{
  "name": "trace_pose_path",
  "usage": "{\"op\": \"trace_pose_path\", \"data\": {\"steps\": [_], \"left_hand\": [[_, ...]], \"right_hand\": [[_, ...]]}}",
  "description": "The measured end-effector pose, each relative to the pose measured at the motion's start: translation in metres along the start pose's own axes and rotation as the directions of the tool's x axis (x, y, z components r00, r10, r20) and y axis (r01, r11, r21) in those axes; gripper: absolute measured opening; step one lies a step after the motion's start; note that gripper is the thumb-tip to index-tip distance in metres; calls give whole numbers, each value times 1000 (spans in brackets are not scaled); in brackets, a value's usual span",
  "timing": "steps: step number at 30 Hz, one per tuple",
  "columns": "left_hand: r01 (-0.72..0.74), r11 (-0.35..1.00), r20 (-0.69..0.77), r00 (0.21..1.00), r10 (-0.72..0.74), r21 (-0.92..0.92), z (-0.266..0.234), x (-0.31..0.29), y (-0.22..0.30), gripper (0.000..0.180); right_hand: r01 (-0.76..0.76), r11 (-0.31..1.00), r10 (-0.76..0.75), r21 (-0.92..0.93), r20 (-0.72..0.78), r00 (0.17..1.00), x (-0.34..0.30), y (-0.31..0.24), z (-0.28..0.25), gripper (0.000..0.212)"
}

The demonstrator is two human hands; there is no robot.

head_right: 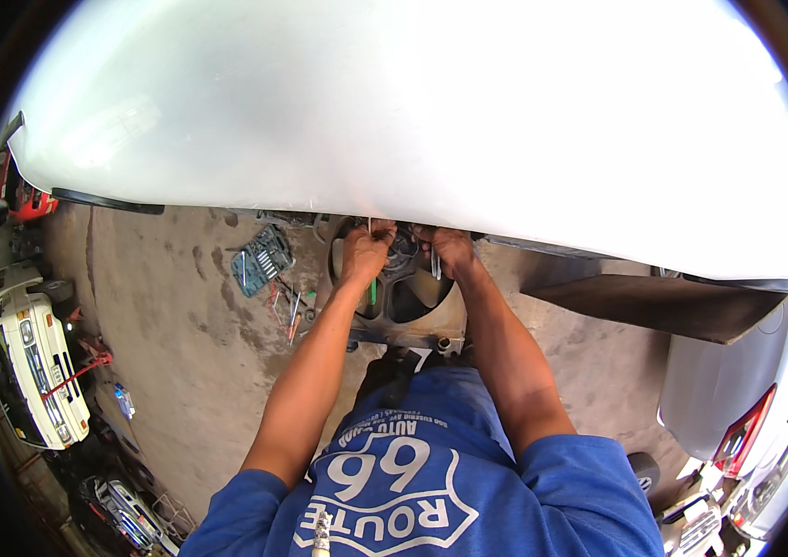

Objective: The person retrieves pliers from a tool cart and uses them to loosen and remove bolts from the front radiator area of a white car. The person manipulates the radiator and surrounding components with both hands and the pliers.

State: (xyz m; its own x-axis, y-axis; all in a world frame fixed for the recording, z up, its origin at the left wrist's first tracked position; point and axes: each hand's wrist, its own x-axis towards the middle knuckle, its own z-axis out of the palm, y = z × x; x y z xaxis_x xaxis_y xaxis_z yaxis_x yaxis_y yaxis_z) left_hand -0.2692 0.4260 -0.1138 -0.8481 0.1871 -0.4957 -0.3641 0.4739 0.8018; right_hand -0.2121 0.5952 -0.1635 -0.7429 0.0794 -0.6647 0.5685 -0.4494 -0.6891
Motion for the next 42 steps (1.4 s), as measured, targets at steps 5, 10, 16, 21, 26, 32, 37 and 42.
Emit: {"op": "trace_pose_path", "data": {"steps": [5, 10, 16, 21, 26, 32, 37, 42], "left_hand": [[111, 988, 120, 985, -124, 111, 4, 31, 7, 18], [258, 966, 254, 933, -257, 30, 13, 54, 12, 19], [239, 965, 288, 922, -260, 107, 15, 57, 16, 9], [336, 941, 330, 884, -332, 45, 6, 60, 9, 5], [374, 920, 251, 907, -337, -117, 7, 61, 3, 11], [303, 952, 155, 943, -294, -41, 26, 70, -8, 9], [5, 793, 227, 957, -181, 610, 37, 82, -6, 27], [-206, 732, 263, 964, 38, 649, 34, 73, 12, 38]], "right_hand": [[150, 987, -155, -56, -95, 983, -9, 11, 6, 16], [266, 964, -264, 3, -118, 957, -15, 13, 11, 23], [245, 964, -253, -106, -71, 965, -11, 13, 7, 30], [254, 964, -261, -81, -95, 960, -9, 17, 5, 28], [136, 989, -141, -66, -91, 986, -4, 16, 0, 40], [267, 964, -267, -9, -85, 960, -2, 18, 0, 36], [67, 984, -78, -165, -61, 995, -4, 5, -1, 28], [46, 995, -54, -92, -89, 995, -11, -2, 3, 26]]}}
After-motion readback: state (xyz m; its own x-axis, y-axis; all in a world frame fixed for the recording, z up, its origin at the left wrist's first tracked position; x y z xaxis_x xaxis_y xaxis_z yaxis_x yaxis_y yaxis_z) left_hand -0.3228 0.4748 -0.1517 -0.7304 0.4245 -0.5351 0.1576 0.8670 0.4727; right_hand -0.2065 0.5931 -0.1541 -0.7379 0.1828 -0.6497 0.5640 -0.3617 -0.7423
